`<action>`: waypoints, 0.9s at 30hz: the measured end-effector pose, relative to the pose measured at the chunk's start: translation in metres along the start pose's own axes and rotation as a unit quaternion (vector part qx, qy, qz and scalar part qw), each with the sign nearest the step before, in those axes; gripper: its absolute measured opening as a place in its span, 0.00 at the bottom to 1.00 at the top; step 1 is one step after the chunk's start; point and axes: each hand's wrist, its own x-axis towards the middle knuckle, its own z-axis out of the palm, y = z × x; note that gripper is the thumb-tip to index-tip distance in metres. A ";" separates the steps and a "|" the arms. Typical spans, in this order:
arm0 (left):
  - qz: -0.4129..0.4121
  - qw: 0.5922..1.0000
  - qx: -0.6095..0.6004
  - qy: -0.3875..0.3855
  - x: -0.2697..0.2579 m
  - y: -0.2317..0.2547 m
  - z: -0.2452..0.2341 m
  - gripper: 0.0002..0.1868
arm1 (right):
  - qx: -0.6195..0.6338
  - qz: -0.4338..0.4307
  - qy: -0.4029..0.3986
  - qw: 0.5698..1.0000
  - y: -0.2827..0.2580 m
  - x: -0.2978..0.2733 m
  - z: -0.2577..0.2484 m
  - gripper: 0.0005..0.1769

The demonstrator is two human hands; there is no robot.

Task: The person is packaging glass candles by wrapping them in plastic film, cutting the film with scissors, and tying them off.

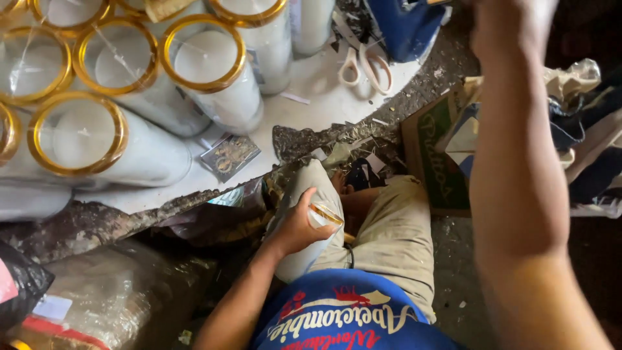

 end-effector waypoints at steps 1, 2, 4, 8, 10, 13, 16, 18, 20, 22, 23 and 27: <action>0.002 1.000 0.002 0.002 0.001 -0.002 -0.001 0.55 | 0.016 0.024 -0.014 0.999 0.001 0.002 0.004 0.07; 0.000 1.000 -0.002 0.006 0.005 -0.007 -0.001 0.55 | 0.018 0.023 -0.020 0.999 0.002 -0.007 0.012 0.07; 0.002 1.000 0.010 -0.006 0.012 -0.015 0.001 0.58 | 0.091 0.004 -0.036 0.995 0.005 -0.030 0.020 0.14; 0.018 0.999 0.031 -0.019 0.020 -0.019 0.002 0.58 | -0.022 -0.087 -0.098 0.991 0.001 -0.033 0.023 0.31; 0.018 1.000 0.019 -0.014 0.019 -0.015 0.003 0.57 | -0.125 -0.164 -0.088 0.974 0.016 -0.026 0.024 0.25; 0.027 0.999 0.016 -0.014 0.024 -0.027 0.003 0.59 | -0.128 -0.165 -0.059 0.976 0.031 -0.025 0.025 0.16; 0.034 0.999 0.013 -0.018 0.027 -0.031 0.003 0.59 | -0.160 -0.098 -0.045 0.981 0.056 -0.025 0.020 0.20; 0.043 0.999 0.013 -0.019 0.034 -0.040 0.006 0.58 | -0.163 -0.097 -0.039 0.981 0.059 -0.024 0.019 0.23; 0.055 0.998 0.012 -0.016 0.040 -0.044 0.005 0.58 | -0.162 -0.101 -0.034 0.981 0.066 -0.018 0.017 0.27; 0.050 0.998 0.025 -0.015 0.042 -0.048 0.007 0.59 | -0.232 -0.241 -0.057 0.941 0.080 -0.015 0.009 0.16; 0.052 0.998 0.024 -0.017 0.043 -0.053 0.010 0.59 | -0.234 -0.241 -0.056 0.940 0.070 -0.024 0.006 0.16; 0.090 0.996 -0.027 0.006 0.081 -0.099 0.025 0.63 | -0.286 -0.248 -0.096 0.921 0.036 -0.074 0.001 0.18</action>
